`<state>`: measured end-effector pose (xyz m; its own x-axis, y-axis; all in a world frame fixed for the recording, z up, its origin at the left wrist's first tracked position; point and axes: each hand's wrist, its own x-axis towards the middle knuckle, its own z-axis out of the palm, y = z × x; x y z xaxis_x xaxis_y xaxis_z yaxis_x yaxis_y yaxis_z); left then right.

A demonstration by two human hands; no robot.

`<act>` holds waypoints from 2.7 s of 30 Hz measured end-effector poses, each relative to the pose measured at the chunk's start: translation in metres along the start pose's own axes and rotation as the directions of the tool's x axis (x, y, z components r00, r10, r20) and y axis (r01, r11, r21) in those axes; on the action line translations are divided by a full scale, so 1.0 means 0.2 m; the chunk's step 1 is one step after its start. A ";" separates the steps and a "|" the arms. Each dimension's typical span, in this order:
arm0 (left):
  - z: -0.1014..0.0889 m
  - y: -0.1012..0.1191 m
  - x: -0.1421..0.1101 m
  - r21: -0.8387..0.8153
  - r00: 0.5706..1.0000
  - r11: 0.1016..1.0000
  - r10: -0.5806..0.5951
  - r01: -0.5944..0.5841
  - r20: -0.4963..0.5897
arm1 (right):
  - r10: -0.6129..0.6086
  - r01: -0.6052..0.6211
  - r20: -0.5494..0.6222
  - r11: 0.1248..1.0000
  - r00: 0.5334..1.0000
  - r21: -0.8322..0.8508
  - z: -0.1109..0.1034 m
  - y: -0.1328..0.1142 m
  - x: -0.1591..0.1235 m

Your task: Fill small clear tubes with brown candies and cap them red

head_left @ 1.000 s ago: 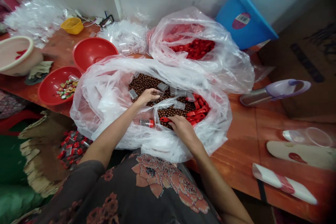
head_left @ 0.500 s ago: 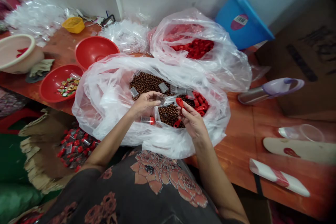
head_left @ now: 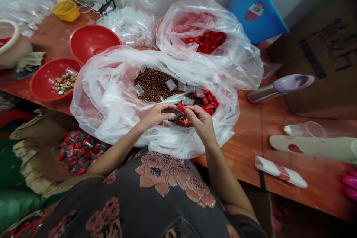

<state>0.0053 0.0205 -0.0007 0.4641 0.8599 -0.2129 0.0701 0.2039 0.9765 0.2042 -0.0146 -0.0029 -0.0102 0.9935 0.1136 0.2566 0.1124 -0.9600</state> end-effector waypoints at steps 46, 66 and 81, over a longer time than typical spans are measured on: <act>0.05 0.03 -0.07 0.388 0.986 0.910 0.167 -0.146 -0.022 | -0.369 0.405 0.181 0.732 0.912 -0.548 -0.04 0.12 -0.12; 0.12 -0.11 -0.06 -0.182 0.994 0.981 -0.078 0.063 -0.078 | -0.415 0.490 0.264 0.691 0.871 -0.532 0.07 0.17 -0.13; 0.20 -0.08 -0.09 -0.472 0.983 0.874 -0.169 0.116 -0.070 | -0.014 0.007 0.099 0.997 0.995 0.073 0.09 0.16 -0.15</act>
<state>0.0308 -0.0164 -0.0102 0.3823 0.8438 -0.3766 -0.3013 0.4991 0.8124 0.1956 -0.0397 -0.0405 -0.1090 0.9889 0.1012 0.1853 0.1203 -0.9753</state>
